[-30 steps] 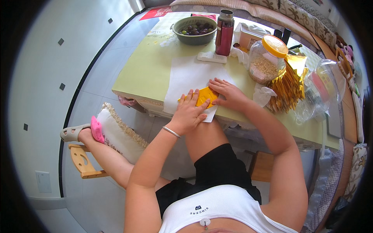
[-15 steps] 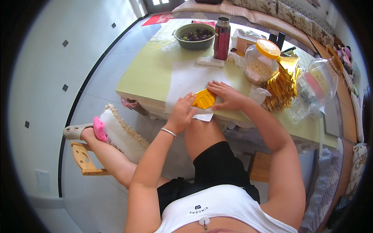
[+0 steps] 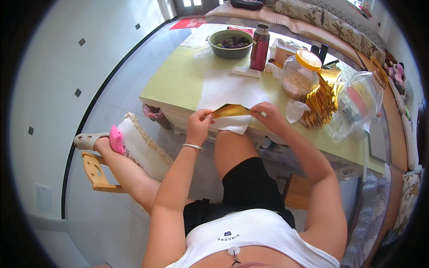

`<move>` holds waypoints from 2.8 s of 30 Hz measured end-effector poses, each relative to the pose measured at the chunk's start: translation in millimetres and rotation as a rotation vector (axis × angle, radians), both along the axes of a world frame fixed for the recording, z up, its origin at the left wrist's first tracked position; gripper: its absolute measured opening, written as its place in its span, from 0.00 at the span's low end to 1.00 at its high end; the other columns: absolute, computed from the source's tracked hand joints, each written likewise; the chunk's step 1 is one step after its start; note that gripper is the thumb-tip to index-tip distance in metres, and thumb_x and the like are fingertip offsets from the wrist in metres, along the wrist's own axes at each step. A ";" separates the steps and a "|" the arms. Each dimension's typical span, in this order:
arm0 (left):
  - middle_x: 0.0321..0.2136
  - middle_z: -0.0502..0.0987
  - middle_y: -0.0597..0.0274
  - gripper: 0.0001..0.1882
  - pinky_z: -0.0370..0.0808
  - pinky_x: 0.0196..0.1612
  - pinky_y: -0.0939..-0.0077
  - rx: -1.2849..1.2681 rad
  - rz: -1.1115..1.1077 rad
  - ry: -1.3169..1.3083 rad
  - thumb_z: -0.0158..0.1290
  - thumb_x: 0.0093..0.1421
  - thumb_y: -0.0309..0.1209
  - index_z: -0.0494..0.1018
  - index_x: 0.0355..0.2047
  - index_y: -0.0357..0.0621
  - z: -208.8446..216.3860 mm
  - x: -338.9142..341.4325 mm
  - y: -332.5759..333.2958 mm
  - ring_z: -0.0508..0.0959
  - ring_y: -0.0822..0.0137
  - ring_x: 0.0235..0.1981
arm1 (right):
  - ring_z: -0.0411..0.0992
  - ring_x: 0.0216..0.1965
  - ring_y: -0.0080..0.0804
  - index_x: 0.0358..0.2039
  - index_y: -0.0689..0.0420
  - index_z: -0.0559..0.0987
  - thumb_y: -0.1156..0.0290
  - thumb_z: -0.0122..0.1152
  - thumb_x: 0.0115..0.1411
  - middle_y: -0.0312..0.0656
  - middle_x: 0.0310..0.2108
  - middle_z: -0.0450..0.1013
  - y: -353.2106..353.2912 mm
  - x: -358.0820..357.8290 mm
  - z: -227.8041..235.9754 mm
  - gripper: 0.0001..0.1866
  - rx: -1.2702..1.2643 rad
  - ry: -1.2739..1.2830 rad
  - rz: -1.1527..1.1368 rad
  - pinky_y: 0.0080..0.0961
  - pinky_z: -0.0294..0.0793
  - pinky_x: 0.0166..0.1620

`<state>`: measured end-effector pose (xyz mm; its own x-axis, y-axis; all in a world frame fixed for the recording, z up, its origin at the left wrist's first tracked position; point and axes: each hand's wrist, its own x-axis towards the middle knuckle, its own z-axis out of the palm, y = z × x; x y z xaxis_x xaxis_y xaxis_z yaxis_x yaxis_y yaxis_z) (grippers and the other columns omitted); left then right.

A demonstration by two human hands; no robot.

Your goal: The person sits on the floor and folds a yellow sheet of paper on a low table. They repeatedly fold the paper in half, crease the edges, and place the folded piece aside before picking up another sheet to repeat the process.

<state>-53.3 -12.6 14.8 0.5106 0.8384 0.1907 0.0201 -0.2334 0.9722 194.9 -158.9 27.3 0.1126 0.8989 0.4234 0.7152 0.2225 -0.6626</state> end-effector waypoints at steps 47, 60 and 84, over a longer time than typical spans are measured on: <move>0.27 0.81 0.57 0.03 0.80 0.27 0.79 -0.246 0.370 -0.261 0.58 0.60 0.21 0.78 0.35 0.33 15.9 -250.9 -146.8 0.82 0.68 0.23 | 0.80 0.26 0.26 0.39 0.63 0.78 0.80 0.58 0.64 0.40 0.32 0.78 -50.7 -227.3 26.0 0.04 -0.220 0.765 0.213 0.16 0.79 0.29; 0.23 0.81 0.59 0.03 0.73 0.21 0.84 -0.297 0.333 -0.240 0.59 0.62 0.24 0.79 0.32 0.36 9.2 -237.0 -151.1 0.75 0.76 0.16 | 0.79 0.24 0.25 0.38 0.63 0.78 0.79 0.58 0.65 0.38 0.29 0.78 -54.9 -214.4 27.1 0.03 -0.084 0.769 0.256 0.15 0.78 0.27; 0.27 0.82 0.53 0.02 0.73 0.20 0.83 -0.387 0.300 -0.480 0.58 0.62 0.24 0.77 0.35 0.39 -5.8 -185.5 -167.7 0.76 0.72 0.17 | 0.77 0.23 0.22 0.41 0.58 0.78 0.68 0.65 0.62 0.35 0.30 0.77 -46.6 -201.7 18.8 0.10 -0.171 1.527 0.255 0.11 0.64 0.20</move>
<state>-238.9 -180.3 9.0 0.1798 0.9837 -0.0041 -0.4249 0.0814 0.9016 -6.9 -205.5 46.1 0.1676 0.9845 -0.0518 -0.6798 0.0773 -0.7293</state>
